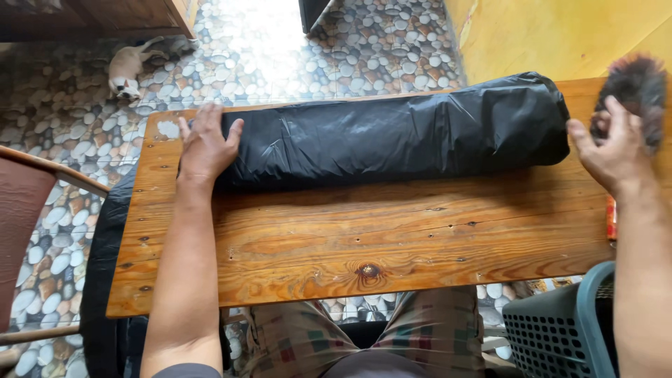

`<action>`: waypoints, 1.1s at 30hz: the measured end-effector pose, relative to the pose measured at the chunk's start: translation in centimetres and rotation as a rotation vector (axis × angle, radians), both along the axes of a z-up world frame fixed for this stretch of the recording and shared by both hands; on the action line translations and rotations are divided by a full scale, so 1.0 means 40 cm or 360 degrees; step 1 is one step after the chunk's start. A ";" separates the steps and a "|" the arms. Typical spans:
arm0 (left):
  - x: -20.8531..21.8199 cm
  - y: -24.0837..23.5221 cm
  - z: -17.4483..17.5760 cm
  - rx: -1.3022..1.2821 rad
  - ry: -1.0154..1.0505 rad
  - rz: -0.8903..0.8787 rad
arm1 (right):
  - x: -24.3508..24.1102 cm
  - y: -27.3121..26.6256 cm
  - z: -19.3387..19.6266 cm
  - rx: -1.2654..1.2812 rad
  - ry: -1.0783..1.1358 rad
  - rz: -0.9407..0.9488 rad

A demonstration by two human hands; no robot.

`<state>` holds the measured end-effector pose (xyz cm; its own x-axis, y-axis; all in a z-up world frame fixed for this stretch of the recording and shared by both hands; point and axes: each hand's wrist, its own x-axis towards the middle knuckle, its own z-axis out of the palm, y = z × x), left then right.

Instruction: The person cleans a small black bag by brushing it with a feather duster and places it in a basket. They then unfold a larger black bag on the table, brush it with the duster, and fold it back up.

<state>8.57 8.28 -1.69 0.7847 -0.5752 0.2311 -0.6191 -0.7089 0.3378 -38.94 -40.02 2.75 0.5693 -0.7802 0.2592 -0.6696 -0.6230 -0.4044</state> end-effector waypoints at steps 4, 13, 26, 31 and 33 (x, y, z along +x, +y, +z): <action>0.013 -0.022 -0.002 0.0065 0.0096 -0.0143 | 0.134 0.069 0.058 0.0569 -0.0100 0.0030; 0.042 0.050 -0.089 -0.0278 -0.0136 -0.0261 | 0.086 -0.089 -0.117 0.0290 0.0003 0.0143; 0.009 0.054 -0.112 -0.0279 -0.0201 -0.0250 | 0.161 0.020 -0.071 -0.1159 0.0097 0.0665; -0.002 0.063 -0.110 -0.0317 -0.0192 -0.0252 | 0.220 0.062 -0.111 -0.0196 0.0475 0.0603; -0.003 0.065 -0.107 -0.0325 -0.0145 -0.0228 | 0.227 0.055 -0.143 -0.0219 0.0390 0.0612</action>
<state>8.47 10.90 -5.96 0.6690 -0.6134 0.4198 -0.7430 -0.5346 0.4028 -29.85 -37.83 -2.97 0.8673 -0.4688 0.1674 -0.4453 -0.8810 -0.1599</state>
